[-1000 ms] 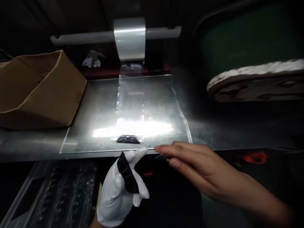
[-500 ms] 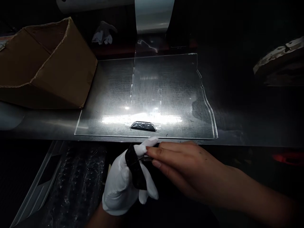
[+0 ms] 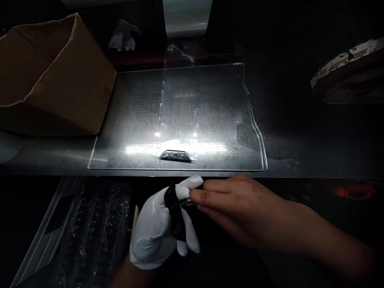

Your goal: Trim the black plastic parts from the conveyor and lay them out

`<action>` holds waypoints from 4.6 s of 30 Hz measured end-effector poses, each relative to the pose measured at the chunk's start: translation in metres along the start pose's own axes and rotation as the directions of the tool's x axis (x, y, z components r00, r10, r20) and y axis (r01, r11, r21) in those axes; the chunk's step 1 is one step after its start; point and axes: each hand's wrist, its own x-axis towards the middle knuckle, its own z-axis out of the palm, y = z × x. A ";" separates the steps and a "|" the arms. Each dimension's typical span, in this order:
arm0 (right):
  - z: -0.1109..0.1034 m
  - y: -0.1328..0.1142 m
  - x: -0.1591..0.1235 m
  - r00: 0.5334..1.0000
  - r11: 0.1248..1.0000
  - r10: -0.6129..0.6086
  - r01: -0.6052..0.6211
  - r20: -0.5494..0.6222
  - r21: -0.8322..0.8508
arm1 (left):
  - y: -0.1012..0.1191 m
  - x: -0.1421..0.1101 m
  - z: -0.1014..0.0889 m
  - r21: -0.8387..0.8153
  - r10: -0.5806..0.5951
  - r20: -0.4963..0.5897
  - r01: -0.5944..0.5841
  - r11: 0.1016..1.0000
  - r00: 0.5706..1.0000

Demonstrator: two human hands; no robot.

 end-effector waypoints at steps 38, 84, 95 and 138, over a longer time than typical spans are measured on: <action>0.018 -0.003 -0.019 0.972 0.961 0.066 -0.001 -0.225 0.278 | -0.013 -0.004 -0.003 -0.077 0.157 -0.013 -0.157 0.985 0.988; -0.024 -0.010 -0.019 0.989 0.917 0.019 -0.076 -0.150 -0.392 | 0.000 -0.009 0.022 0.054 -0.181 -0.146 0.190 0.980 0.973; -0.025 -0.027 -0.019 0.983 0.977 0.180 -0.182 -0.026 -0.107 | 0.004 -0.003 0.029 0.002 0.050 -0.296 -0.051 0.999 0.954; -0.021 -0.024 -0.013 0.981 0.969 0.178 -0.161 0.078 -0.186 | 0.002 -0.009 0.027 0.092 0.110 -0.456 -0.077 0.993 0.883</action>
